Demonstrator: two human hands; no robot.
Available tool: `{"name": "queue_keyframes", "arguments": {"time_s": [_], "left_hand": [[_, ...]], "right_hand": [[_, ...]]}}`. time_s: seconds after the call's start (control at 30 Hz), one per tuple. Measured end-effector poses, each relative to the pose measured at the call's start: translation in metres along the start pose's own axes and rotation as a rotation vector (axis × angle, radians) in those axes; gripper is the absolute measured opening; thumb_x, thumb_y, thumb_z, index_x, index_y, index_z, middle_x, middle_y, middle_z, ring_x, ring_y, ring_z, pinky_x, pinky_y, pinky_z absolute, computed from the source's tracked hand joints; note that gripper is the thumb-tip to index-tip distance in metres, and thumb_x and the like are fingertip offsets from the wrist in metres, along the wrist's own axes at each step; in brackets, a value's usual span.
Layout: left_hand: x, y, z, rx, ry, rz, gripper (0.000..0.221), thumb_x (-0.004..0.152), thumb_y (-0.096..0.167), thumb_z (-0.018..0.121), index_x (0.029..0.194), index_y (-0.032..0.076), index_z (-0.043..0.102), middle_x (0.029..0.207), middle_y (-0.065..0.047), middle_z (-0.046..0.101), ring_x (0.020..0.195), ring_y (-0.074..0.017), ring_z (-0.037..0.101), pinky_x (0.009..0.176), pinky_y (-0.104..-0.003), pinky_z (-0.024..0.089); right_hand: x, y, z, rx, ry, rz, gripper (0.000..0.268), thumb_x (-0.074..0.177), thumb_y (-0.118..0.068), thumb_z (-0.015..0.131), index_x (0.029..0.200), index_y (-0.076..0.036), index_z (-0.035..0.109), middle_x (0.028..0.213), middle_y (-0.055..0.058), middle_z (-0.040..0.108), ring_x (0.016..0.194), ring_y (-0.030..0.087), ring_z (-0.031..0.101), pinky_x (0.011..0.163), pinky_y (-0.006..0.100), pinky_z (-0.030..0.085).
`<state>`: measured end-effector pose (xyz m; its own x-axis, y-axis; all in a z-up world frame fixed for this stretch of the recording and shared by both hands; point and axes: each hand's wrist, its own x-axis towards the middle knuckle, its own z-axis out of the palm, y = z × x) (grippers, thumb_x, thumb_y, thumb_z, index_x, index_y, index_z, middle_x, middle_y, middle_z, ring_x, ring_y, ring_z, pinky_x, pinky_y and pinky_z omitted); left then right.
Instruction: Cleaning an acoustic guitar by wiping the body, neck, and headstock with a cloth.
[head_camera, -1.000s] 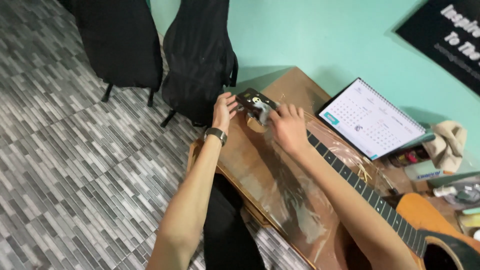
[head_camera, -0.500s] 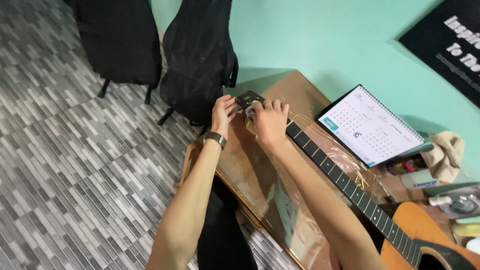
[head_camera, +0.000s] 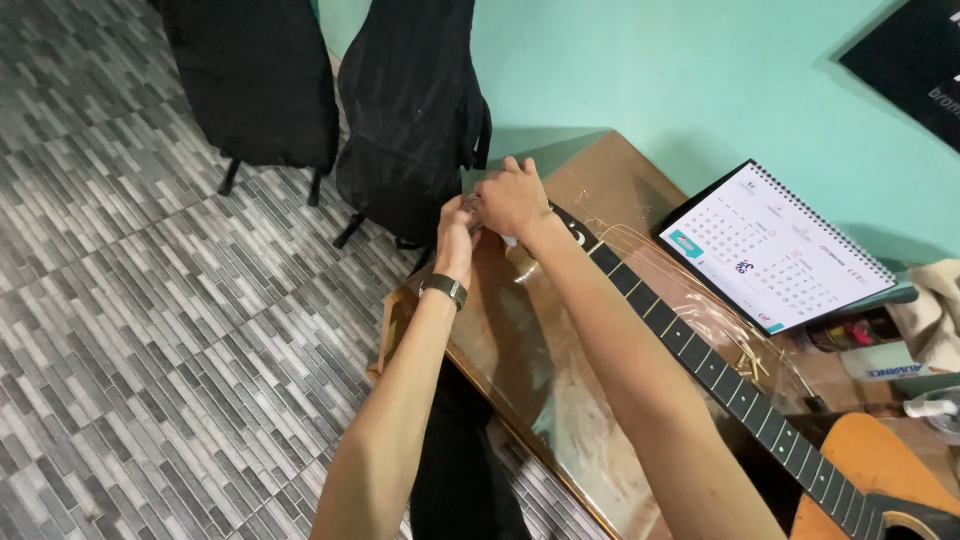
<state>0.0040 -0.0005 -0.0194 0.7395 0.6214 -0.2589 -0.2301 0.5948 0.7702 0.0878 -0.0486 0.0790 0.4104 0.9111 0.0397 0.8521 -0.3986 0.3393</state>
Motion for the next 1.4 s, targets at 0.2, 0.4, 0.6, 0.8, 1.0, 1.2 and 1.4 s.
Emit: {"name": "queue_keyframes", "arguments": {"time_s": [0.2,0.4,0.6,0.8,1.0,1.2,1.4], "left_hand": [[-0.020,0.024,0.011,0.273,0.064,0.127,0.060,0.092,0.021,0.056,0.151,0.016,0.044,0.145,-0.016,0.048,0.139,-0.0351,0.047,0.115,-0.051,0.042],[-0.020,0.036,0.018,0.437,0.057,0.106,0.058,0.097,0.027,0.058,0.152,0.016,0.047,0.149,-0.021,0.053,0.141,-0.0329,0.050,0.115,-0.044,0.044],[-0.020,0.027,0.025,0.556,0.045,0.159,0.054,0.095,0.026,0.066,0.147,0.014,0.055,0.145,-0.022,0.058,0.134,-0.0299,0.058,0.110,-0.041,0.050],[0.004,0.003,0.021,0.612,0.116,0.230,0.050,0.090,0.026,0.078,0.137,0.017,0.065,0.136,-0.020,0.065,0.125,-0.0311,0.064,0.103,-0.041,0.055],[-0.006,0.009,0.021,0.474,0.117,0.205,0.052,0.089,0.023,0.082,0.138,0.017,0.065,0.137,-0.020,0.064,0.126,-0.0300,0.064,0.103,-0.041,0.056],[0.001,0.005,0.019,0.509,0.141,0.193,0.050,0.086,0.025,0.085,0.133,0.020,0.068,0.132,-0.015,0.068,0.124,-0.0277,0.065,0.101,-0.039,0.057],[0.009,0.001,0.015,0.475,0.126,0.204,0.049,0.086,0.023,0.085,0.132,0.019,0.068,0.129,-0.015,0.070,0.121,-0.0264,0.066,0.094,-0.034,0.062]], "right_hand": [[-0.006,0.018,-0.054,0.215,-0.284,0.155,0.069,0.102,-0.066,0.028,0.120,-0.020,0.076,0.123,0.016,0.073,0.128,0.039,0.059,0.110,0.055,0.037],[0.010,0.052,-0.009,0.484,-0.225,0.362,0.035,0.095,-0.043,0.059,0.114,-0.023,0.079,0.110,0.011,0.078,0.111,0.035,0.072,0.089,0.050,0.058],[-0.005,0.107,0.026,0.761,-0.066,0.319,0.025,0.085,-0.030,0.067,0.101,-0.019,0.082,0.104,0.015,0.078,0.106,0.042,0.071,0.089,0.052,0.057],[-0.018,0.104,0.020,1.011,-0.006,0.400,0.019,0.084,-0.020,0.072,0.099,-0.018,0.083,0.097,0.010,0.079,0.100,0.031,0.074,0.084,0.042,0.057],[-0.068,0.129,0.025,0.941,-0.018,0.417,0.021,0.079,-0.026,0.073,0.090,-0.010,0.080,0.081,0.016,0.073,0.086,0.032,0.071,0.079,0.050,0.053],[-0.132,0.126,-0.022,0.889,-0.068,0.361,0.025,0.075,-0.021,0.070,0.096,-0.016,0.082,0.089,0.011,0.078,0.090,0.031,0.074,0.080,0.043,0.056],[-0.143,0.103,-0.024,0.676,0.066,0.429,0.023,0.084,-0.021,0.069,0.103,-0.021,0.083,0.098,0.006,0.080,0.098,0.035,0.074,0.084,0.048,0.059]]}}
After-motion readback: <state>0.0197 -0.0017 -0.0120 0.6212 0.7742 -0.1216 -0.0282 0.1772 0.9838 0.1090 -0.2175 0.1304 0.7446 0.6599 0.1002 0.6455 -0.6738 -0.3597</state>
